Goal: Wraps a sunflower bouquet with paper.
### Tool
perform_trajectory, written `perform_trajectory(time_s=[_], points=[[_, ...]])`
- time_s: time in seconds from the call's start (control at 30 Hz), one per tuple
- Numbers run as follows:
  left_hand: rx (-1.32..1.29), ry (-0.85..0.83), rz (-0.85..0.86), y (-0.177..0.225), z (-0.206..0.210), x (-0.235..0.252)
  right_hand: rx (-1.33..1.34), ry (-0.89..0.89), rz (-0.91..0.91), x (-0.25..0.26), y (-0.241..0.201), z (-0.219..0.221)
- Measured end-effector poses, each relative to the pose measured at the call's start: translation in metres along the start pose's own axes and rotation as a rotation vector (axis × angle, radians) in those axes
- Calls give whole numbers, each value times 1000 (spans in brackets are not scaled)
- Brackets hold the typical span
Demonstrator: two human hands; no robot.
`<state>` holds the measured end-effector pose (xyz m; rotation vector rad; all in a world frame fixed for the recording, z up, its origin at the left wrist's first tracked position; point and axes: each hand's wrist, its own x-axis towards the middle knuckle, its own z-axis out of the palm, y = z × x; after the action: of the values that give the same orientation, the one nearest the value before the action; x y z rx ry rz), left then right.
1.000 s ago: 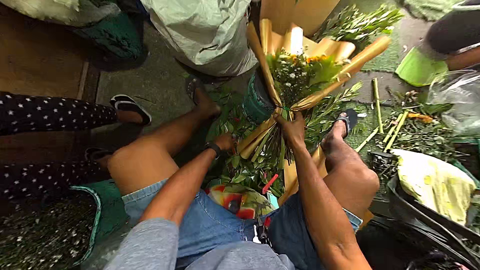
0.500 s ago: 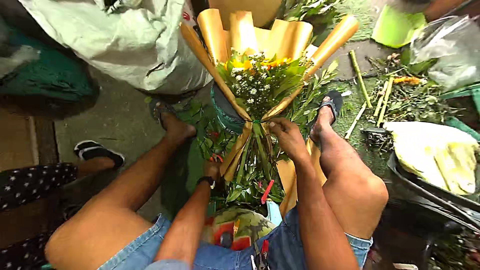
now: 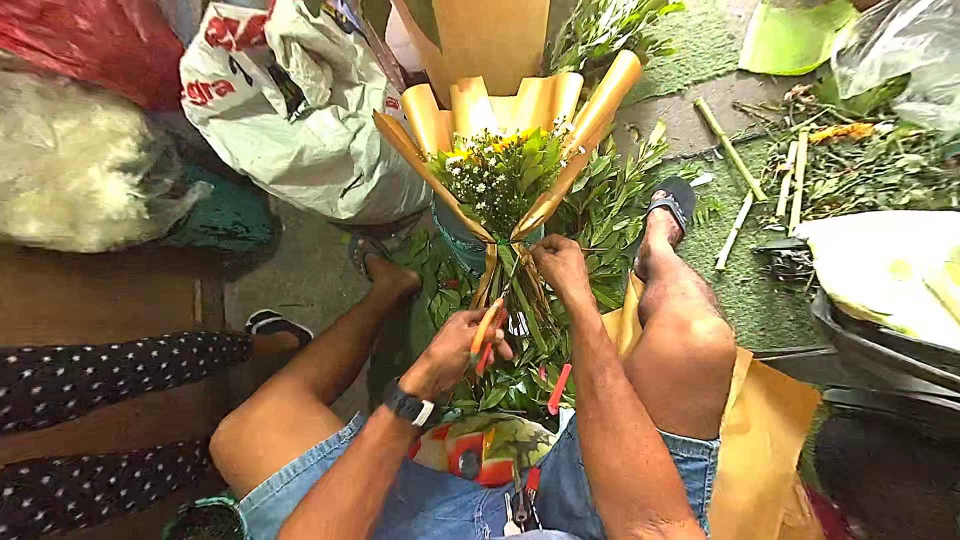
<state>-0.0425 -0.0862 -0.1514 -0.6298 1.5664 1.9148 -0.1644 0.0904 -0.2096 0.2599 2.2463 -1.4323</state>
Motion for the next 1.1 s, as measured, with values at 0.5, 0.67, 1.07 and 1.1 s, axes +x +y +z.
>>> perform_trajectory(time_s=[0.5,0.67,1.07,1.1], points=[[132,155,51,7,17,19,-34,103,59,6,0,-5],[502,527,100,-59,-19,-41,-150,116,49,26,3,-4],[243,360,302,-14,-33,129,83,179,-151,11,11,53],[207,378,324,-15,-26,138,56,182,-185,10,11,53]])
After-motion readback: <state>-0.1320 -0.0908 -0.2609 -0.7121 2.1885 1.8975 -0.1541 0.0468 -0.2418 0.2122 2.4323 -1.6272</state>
